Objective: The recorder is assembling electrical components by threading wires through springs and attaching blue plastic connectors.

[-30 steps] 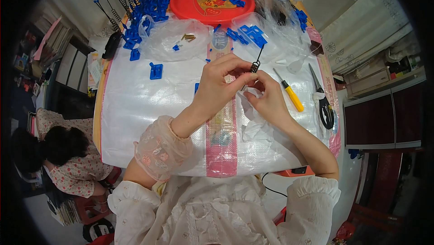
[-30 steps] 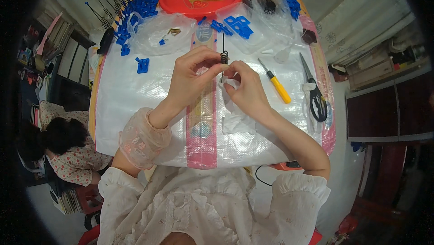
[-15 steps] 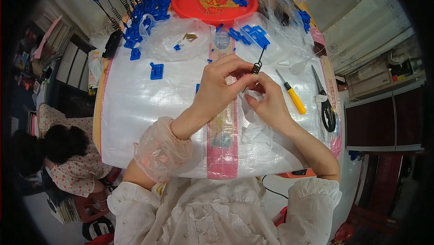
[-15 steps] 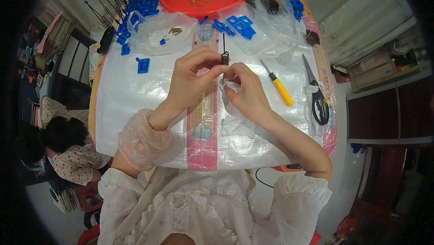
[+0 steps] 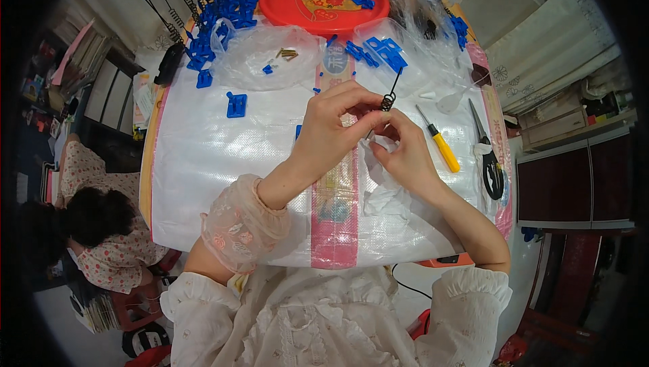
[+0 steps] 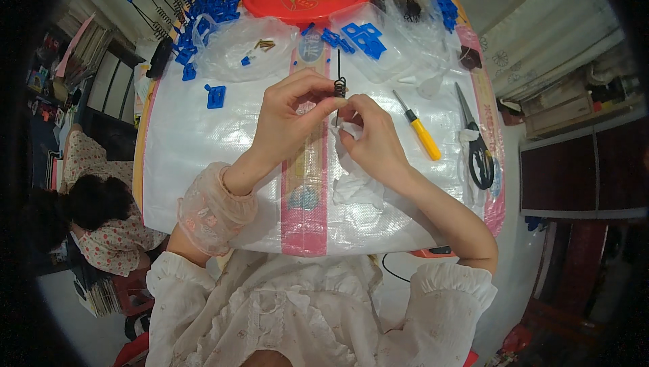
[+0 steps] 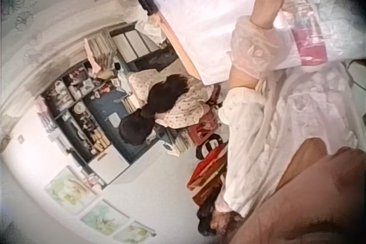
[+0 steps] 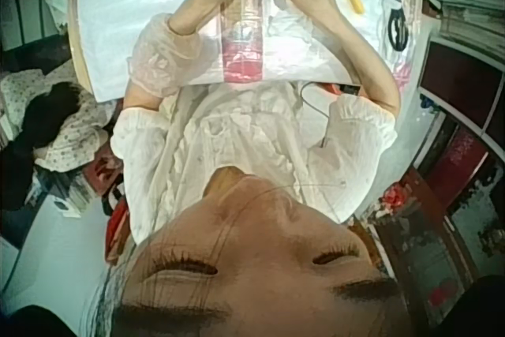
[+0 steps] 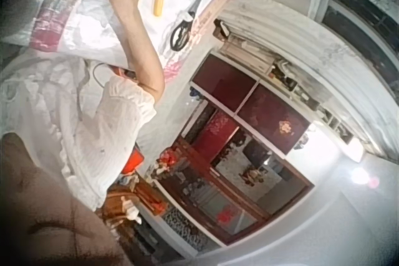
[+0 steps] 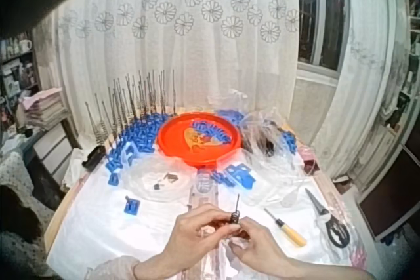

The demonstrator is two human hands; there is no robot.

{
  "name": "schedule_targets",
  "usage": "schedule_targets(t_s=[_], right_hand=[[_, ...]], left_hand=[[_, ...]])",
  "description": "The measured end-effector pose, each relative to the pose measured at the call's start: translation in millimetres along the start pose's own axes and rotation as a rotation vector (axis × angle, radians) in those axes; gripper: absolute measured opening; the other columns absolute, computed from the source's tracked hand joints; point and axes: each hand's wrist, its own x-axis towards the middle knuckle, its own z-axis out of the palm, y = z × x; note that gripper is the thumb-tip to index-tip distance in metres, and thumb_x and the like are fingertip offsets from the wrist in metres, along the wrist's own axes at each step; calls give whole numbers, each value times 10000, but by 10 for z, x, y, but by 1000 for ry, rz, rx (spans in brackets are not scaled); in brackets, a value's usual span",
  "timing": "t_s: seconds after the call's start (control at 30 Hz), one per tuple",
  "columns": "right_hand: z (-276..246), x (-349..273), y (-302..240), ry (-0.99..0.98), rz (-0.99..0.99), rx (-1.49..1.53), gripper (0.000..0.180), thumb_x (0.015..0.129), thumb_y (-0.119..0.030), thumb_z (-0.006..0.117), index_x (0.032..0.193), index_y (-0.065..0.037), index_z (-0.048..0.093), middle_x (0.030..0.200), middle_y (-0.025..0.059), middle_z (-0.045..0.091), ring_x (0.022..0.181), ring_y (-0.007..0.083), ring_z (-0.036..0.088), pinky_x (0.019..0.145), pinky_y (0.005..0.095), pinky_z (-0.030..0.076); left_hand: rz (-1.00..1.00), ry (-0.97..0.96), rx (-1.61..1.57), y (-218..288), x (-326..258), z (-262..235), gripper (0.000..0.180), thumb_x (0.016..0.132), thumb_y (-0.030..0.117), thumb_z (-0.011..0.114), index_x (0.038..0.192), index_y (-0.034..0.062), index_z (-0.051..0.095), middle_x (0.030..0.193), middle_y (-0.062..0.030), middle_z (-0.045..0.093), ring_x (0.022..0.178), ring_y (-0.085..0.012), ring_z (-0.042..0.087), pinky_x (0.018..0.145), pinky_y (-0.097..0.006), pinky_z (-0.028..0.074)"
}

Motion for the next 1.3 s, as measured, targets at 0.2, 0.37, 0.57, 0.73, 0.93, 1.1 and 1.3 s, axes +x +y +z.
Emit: schedule_targets(t_s=[0.2,0.37,0.57,0.73,0.93,1.1,1.3], right_hand=[[-67,3,29,-15,14,-12,309,756,89,695,1034,34,573,996,149,636,946,282,677,880,365,564],[-39,5,-35,-30,-17,-5,301,759,87,692,1030,38,572,997,149,632,947,276,673,877,360,563],[-40,39,19,-32,18,-14,314,759,83,696,1046,32,580,1000,145,640,955,269,675,869,351,562],[-267,-20,16,-9,29,-22,306,764,74,707,1041,14,590,997,129,647,950,226,678,869,326,552],[-983,-209,-231,128,16,-182,228,787,88,680,977,-1,592,948,55,630,947,134,641,893,276,509],[-1648,-457,-190,250,99,-289,192,800,92,658,952,-4,590,917,33,616,925,116,611,892,264,485],[-1665,-461,120,153,111,-413,155,816,84,647,941,5,600,902,50,617,901,141,620,860,272,485]], left_hand=[[0,-12,7,10,7,1,160,848,-17,742,1005,-39,717,943,-77,678,846,-137,679,754,-257,550],[3,-7,12,6,4,-17,160,848,-22,735,1006,-38,715,946,-76,678,840,-136,680,756,-259,551],[-10,1,7,19,7,-13,158,844,-18,744,998,-39,713,941,-75,678,839,-135,678,755,-259,549],[-8,0,19,-4,21,-11,154,842,-8,761,984,-41,711,930,-73,677,825,-127,670,748,-256,542],[-10,9,39,2,0,-54,150,840,-12,769,978,-38,715,928,-71,676,828,-127,667,746,-251,539],[-8,1,9,-15,2,-8,144,848,-25,763,986,-37,721,941,-68,678,838,-128,667,755,-246,543],[-22,-19,24,-9,8,18,148,855,-25,759,998,-40,723,970,-74,678,851,-125,668,771,-242,545]])
